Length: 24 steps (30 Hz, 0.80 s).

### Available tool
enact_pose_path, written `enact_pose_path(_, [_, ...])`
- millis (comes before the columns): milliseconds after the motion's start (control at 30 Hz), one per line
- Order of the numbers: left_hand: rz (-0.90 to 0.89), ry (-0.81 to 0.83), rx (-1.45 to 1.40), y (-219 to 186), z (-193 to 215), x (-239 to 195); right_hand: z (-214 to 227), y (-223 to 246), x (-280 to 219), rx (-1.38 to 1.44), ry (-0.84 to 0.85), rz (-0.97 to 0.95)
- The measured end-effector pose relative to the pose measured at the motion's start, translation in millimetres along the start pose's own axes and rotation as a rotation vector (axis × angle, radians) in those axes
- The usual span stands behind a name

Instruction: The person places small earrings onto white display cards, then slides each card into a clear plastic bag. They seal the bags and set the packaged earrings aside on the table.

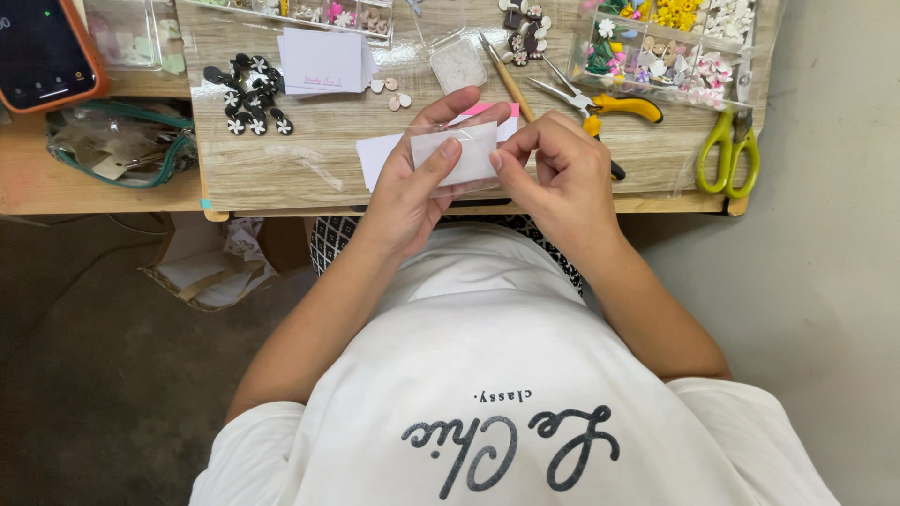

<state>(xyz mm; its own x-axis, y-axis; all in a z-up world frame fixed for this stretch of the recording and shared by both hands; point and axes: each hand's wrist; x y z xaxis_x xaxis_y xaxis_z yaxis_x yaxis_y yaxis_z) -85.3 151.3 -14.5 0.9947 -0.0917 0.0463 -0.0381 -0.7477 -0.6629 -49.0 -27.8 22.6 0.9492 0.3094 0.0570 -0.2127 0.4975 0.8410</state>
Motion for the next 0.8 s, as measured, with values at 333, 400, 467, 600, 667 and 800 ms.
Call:
enact_pose_path(333, [0.014, -0.041, -0.019, 2.7, 0.1, 0.1, -1.8, -3.3, 0.3, -0.024, -0.019, 0.031])
enact_pose_path(400, [0.023, -0.053, 0.011, -0.4, -3.3, 0.1, -1.4, -3.5, 0.4, -0.021, -0.021, 0.020])
enact_pose_path(467, [0.022, -0.045, 0.016, 0.1, -3.6, 0.3, -1.0, -5.3, 0.4, -0.025, -0.027, 0.019])
enact_pose_path(600, [0.021, -0.044, -0.003, 2.1, -4.5, 1.2, -0.8, -7.2, 1.2, -0.027, -0.033, 0.019])
enact_pose_path(667, [0.013, -0.037, 0.000, 3.5, -3.3, 1.0, -1.0, -8.7, 1.1, -0.028, -0.032, 0.017])
enact_pose_path(800, [0.002, -0.030, 0.019, 3.4, -4.8, 1.0, -0.8, -8.3, 1.2, -0.028, -0.035, 0.016])
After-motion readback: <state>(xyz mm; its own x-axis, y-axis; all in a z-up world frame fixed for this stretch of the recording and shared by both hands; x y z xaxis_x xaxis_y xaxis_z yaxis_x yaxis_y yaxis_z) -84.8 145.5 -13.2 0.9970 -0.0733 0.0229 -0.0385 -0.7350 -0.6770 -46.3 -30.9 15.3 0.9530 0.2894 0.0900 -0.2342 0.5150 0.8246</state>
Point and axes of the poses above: each hand's wrist, its own x-axis towards the middle knuckle, its own z-axis out of the back of the hand, y = z × x, and after that the axes turned 9 degrees about -z, right-handed
